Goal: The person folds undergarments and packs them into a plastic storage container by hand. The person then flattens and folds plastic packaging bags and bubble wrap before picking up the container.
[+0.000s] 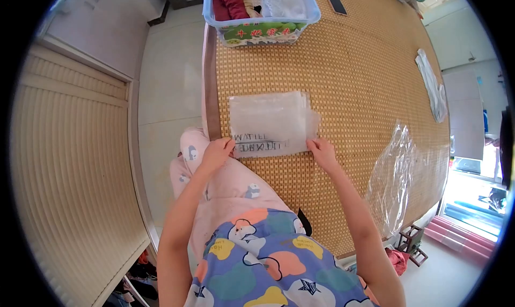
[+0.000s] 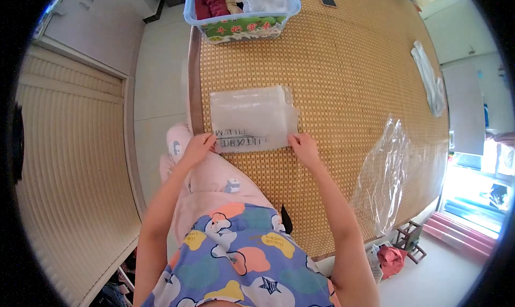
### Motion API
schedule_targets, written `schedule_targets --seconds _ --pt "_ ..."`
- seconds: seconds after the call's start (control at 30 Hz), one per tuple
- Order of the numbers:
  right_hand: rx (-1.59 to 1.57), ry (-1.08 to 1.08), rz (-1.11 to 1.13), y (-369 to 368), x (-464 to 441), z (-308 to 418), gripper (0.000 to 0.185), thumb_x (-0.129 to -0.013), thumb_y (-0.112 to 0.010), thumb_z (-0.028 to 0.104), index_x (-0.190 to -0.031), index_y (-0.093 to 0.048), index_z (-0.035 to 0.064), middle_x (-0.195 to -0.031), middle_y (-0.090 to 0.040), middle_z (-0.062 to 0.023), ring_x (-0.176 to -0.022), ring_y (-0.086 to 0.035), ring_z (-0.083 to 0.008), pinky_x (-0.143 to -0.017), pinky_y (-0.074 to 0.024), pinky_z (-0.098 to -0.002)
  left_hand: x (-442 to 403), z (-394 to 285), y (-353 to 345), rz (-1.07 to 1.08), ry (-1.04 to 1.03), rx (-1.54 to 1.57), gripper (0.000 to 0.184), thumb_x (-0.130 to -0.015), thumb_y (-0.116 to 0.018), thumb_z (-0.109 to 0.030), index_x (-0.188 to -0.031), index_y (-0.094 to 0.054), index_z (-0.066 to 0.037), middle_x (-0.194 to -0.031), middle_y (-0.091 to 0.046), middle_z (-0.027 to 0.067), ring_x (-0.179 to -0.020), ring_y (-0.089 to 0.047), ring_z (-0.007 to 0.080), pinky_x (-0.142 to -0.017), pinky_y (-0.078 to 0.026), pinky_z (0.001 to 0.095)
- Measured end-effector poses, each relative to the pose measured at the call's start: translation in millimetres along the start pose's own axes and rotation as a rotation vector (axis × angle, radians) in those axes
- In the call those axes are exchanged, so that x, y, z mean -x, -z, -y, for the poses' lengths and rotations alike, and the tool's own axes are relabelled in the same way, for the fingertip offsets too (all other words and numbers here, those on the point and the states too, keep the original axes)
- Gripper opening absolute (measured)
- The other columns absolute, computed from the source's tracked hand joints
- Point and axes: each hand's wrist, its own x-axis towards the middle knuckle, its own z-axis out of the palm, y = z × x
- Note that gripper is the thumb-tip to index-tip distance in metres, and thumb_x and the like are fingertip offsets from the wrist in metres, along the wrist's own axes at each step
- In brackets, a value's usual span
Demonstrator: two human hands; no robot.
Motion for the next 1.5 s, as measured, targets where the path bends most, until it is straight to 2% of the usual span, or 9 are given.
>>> schedule_targets --seconds 0.17,0.27,0.33,0.47,0.53,0.67,0.93,1.33,1.5 --pt "-0.131 -0.081 -0.128 -21 -17 -1 0.029 -0.087 -0.054 0.033 -0.089 -0.064 0.0057 -0.066 -0.062 -0.014 -0.066 -0.06 -0.0307 -0.064 -0.0474 -0.037 -10 -2 -15 -0.324 0.047 -0.103 0.021 -0.089 -0.051 -0.026 -0.089 -0.059 -0.006 -0.077 -0.065 0.0111 -0.074 -0.062 0.03 -0.065 -0.047 0.0407" --pt "-0.093 -0.221 -0.095 -23 -21 2 0.025 -0.086 -0.055 0.031 -0.1 -0.062 0.0105 -0.089 -0.065 -0.0124 -0.083 -0.061 -0.0283 -0.074 -0.046 -0.0382 -8 -10 -23 -0.503 -0.055 -0.13 0.023 -0.084 -0.057 -0.022 -0.104 -0.056 -0.011 -0.099 -0.062 0.0117 -0.091 -0.058 0.0307 -0.077 -0.045 0.0415" --pt "0.154 -0.103 -0.352 -15 -9 32 0.027 -0.085 -0.055 0.027 -0.108 -0.058 0.013 -0.11 -0.057 -0.0103 -0.099 -0.055 -0.028 -0.083 -0.0416 -0.0405 -13 -20 -22 -0.613 -0.296 -0.283 0.038 -0.08 -0.062 -0.019 -0.116 -0.052 -0.017 -0.121 -0.055 0.0116 -0.112 -0.05 0.0314 -0.09 -0.041 0.0428" --pt "0.457 0.481 -0.338 -35 -18 50 0.038 -0.084 -0.055 0.022 -0.122 -0.049 0.0145 -0.139 -0.036 -0.0071 -0.126 -0.034 -0.0295 -0.101 -0.0273 -0.047 -31 -60 -28 -0.311 -0.567 -0.721 0.06 -0.075 -0.068 -0.027 -0.13 -0.045 -0.025 -0.146 -0.025 0.0069 -0.135 -0.018 0.0345 -0.106 -0.022 0.0524" --pt "0.544 0.491 -0.33 -43 -22 67 0.042 -0.085 -0.055 0.023 -0.125 -0.048 0.0146 -0.139 -0.035 -0.0077 -0.13 -0.029 -0.0291 -0.105 -0.0233 -0.0477 -47 -70 -29 -0.187 -0.541 -0.739 0.07 -0.073 -0.07 -0.034 -0.135 -0.04 -0.028 -0.15 -0.016 0.0053 -0.138 -0.008 0.0356 -0.108 -0.016 0.057" --pt "0.498 0.443 -0.281 -54 -33 56 0.05 -0.085 -0.055 0.027 -0.133 -0.042 0.0165 -0.144 -0.029 -0.0074 -0.136 -0.019 -0.0277 -0.11 -0.0157 -0.0485 -61 -74 -25 -0.089 -0.517 -0.847 0.076 -0.071 -0.069 -0.046 -0.137 -0.036 -0.031 -0.15 -0.015 0.0049 -0.137 -0.009 0.0376 -0.105 -0.015 0.0615" --pt "0.513 0.432 -0.242 -55 -33 53 0.054 -0.086 -0.053 0.031 -0.136 -0.038 0.0184 -0.145 -0.028 -0.0064 -0.136 -0.02 -0.0281 -0.11 -0.015 -0.0491 -70 -54 -31 -0.1 -0.546 -0.853 0.08 -0.069 -0.065 -0.055 -0.139 -0.032 -0.034 -0.15 -0.015 0.0033 -0.137 -0.01 0.0376 -0.102 -0.018 0.0644" --pt "0.51 0.397 -0.223 -65 -40 45 0.056 -0.086 -0.051 0.033 -0.138 -0.035 0.0198 -0.145 -0.027 -0.0058 -0.136 -0.02 -0.0295 -0.11 -0.0129 -0.0497 -75 -49 -32 -0.06 -0.566 -0.772 0.079 -0.073 -0.063 -0.052 -0.14 -0.027 -0.033 -0.151 -0.013 0.0047 -0.138 -0.005 0.0378 -0.102 -0.013 0.0664" --pt "0.429 0.41 -0.208 -58 -36 50 0.055 -0.085 -0.054 0.026 -0.136 -0.037 0.0164 -0.144 -0.029 -0.0073 -0.135 -0.022 -0.0296 -0.11 -0.0143 -0.0476 -93 -66 -17 -0.108 -0.504 -0.723 0.072 -0.074 -0.068 -0.035 -0.136 -0.034 -0.019 -0.144 -0.028 0.0066 -0.133 -0.024 0.0327 -0.104 -0.024 0.0542"
